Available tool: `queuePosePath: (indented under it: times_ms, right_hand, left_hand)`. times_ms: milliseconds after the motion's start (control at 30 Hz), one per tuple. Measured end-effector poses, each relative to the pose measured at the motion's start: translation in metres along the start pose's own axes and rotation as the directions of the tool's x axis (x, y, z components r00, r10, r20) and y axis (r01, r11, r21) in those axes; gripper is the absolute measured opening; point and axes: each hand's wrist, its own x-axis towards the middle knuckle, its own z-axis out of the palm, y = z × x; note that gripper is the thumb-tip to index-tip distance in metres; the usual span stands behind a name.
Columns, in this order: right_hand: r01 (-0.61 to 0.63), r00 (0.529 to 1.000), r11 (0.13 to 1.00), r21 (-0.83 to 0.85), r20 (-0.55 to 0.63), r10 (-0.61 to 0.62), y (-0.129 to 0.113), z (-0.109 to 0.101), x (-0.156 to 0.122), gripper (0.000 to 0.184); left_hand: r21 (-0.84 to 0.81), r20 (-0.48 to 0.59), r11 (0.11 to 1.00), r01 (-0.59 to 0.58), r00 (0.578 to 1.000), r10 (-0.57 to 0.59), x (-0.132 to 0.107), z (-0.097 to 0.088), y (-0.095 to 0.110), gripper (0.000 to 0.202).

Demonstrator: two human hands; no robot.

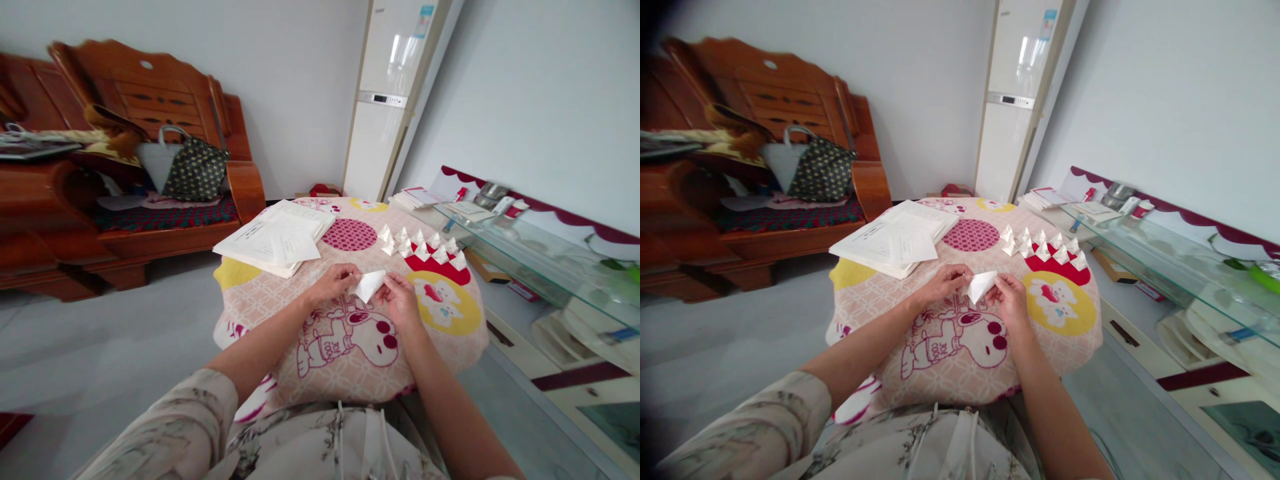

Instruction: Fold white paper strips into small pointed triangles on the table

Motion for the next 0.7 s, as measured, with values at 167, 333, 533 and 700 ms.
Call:
queuePosePath:
  times_ms: [167,333,533,700]
  right_hand:
    - [-0.061,0.998,0.981,0.183,0.011,0.060,0.0006,-0.0057,0.0032,0.016]
    - [-0.058,0.996,0.954,0.295,-0.050,0.076,-0.0002,-0.0091,0.0058,0.009]
    - [-0.106,0.994,0.965,0.239,0.001,0.109,0.0005,-0.0096,0.0045,0.008]
    - [-0.134,0.989,0.989,0.064,0.077,0.129,0.0016,-0.0079,0.0003,0.011]
  left_hand:
    - [-0.173,0.155,0.971,0.167,0.978,-0.141,0.0004,-0.0010,-0.0060,0.037]
    - [-0.264,0.105,0.939,0.222,0.974,-0.201,0.0002,-0.0028,-0.0098,0.028]
    - [-0.360,-0.069,0.920,0.156,0.979,-0.193,0.0026,-0.0055,-0.0102,0.022]
    - [-0.434,-0.159,0.893,0.115,0.966,-0.202,0.0028,-0.0080,-0.0077,0.024]
